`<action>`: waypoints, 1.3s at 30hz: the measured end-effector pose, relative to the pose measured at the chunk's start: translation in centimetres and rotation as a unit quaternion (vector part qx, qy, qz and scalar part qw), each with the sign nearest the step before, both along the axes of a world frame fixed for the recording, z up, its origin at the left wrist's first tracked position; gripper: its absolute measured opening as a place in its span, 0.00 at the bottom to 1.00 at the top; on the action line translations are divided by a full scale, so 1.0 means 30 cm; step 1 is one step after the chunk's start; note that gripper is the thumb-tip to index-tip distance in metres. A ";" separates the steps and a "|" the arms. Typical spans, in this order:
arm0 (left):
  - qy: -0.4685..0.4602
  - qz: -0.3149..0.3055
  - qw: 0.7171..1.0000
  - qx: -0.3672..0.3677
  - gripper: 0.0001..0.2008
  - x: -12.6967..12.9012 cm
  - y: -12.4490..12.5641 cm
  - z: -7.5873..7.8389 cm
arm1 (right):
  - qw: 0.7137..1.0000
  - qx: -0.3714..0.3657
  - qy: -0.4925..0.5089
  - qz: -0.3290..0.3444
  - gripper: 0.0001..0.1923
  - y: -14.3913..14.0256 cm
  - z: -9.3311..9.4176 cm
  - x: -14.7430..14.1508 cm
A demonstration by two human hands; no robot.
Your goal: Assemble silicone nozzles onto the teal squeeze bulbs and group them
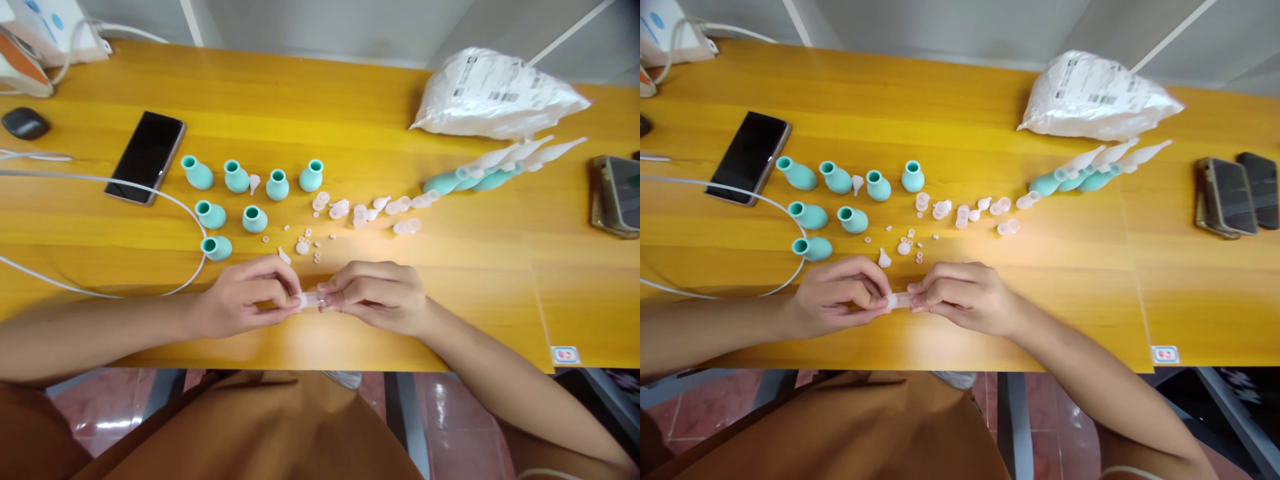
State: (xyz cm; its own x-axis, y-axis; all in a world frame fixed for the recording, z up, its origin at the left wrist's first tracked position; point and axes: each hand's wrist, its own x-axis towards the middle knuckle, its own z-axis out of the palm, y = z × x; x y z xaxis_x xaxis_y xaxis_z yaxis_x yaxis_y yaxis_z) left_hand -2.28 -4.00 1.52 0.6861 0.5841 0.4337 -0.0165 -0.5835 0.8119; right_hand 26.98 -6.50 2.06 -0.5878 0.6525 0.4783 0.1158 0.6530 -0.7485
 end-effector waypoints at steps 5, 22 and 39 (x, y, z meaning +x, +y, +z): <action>0.003 -0.003 1.000 0.000 0.09 0.001 0.001 0.007 | 1.000 0.003 0.001 -0.001 0.04 0.000 -0.002 0.000; 0.001 0.001 1.000 -0.013 0.08 -0.002 -0.002 0.006 | 1.000 -0.004 0.002 -0.003 0.06 0.000 -0.008 0.004; 0.051 -0.032 0.997 -0.044 0.08 0.006 -0.012 -0.016 | 0.998 0.014 -0.017 -0.066 0.12 0.009 0.042 0.032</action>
State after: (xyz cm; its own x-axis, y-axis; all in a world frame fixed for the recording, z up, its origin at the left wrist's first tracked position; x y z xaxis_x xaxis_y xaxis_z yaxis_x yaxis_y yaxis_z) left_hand -2.10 -4.35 1.03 0.7617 0.5700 0.3081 0.0340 -0.5100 0.8595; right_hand 27.95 -6.23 3.31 -0.5141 0.7121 0.4781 0.2266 0.6504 -0.7250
